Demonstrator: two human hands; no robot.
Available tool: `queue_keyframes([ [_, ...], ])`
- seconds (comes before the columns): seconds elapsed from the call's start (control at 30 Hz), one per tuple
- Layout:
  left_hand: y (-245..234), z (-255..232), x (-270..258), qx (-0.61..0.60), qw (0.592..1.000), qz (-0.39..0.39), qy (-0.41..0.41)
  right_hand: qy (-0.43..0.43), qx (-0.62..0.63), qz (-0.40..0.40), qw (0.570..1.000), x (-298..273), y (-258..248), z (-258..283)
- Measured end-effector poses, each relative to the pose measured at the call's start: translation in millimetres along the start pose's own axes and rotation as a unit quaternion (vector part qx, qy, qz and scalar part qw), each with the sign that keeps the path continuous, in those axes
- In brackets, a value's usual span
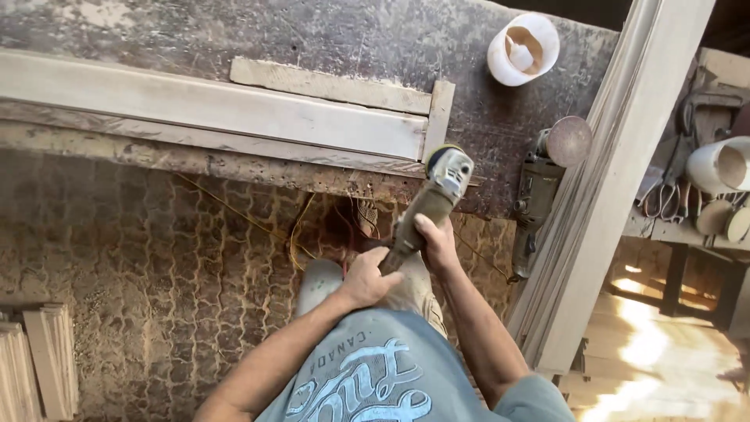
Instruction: Sanding wooden planks with an angle grinder and applying glue to join components.
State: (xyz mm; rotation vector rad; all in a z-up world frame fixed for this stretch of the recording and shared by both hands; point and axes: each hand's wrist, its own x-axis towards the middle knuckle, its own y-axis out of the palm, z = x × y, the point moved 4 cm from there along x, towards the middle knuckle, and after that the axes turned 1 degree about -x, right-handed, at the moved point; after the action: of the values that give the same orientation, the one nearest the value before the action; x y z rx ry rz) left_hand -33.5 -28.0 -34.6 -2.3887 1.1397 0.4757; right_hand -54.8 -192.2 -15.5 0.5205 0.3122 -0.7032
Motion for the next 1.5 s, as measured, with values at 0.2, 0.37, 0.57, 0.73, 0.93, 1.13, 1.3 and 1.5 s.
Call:
queue_keyframes([
  [0.2,11,-8,-59,-0.142,0.99,0.007,-0.021,-0.03,-0.075,0.136,0.987,-40,-34,-21],
  [0.37,25,-15,-112,-0.235,0.971,-0.039,-0.005,0.068,0.08,0.295,0.95,-88,31,21],
  [0.57,41,-51,-176,-0.325,0.943,-0.049,0.043,-0.09,-0.135,0.469,0.868,-147,44,35],
  [0.73,68,-19,-155,-0.05,0.923,-0.119,0.363,-0.246,-0.161,0.591,0.751,-130,30,31],
  [0.93,70,5,-95,0.083,0.994,0.039,-0.056,-0.04,-0.421,0.152,0.893,-103,2,47],
  [1.13,-36,78,-51,0.224,0.974,-0.027,-0.015,0.059,-0.615,-0.144,0.773,14,-108,42],
  [1.3,-177,147,69,0.347,0.925,-0.153,0.019,0.035,-0.689,-0.256,0.677,97,-167,26],
  [1.5,-313,55,161,0.429,0.887,-0.16,0.062,-0.023,-0.699,-0.265,0.663,115,-180,18],
])
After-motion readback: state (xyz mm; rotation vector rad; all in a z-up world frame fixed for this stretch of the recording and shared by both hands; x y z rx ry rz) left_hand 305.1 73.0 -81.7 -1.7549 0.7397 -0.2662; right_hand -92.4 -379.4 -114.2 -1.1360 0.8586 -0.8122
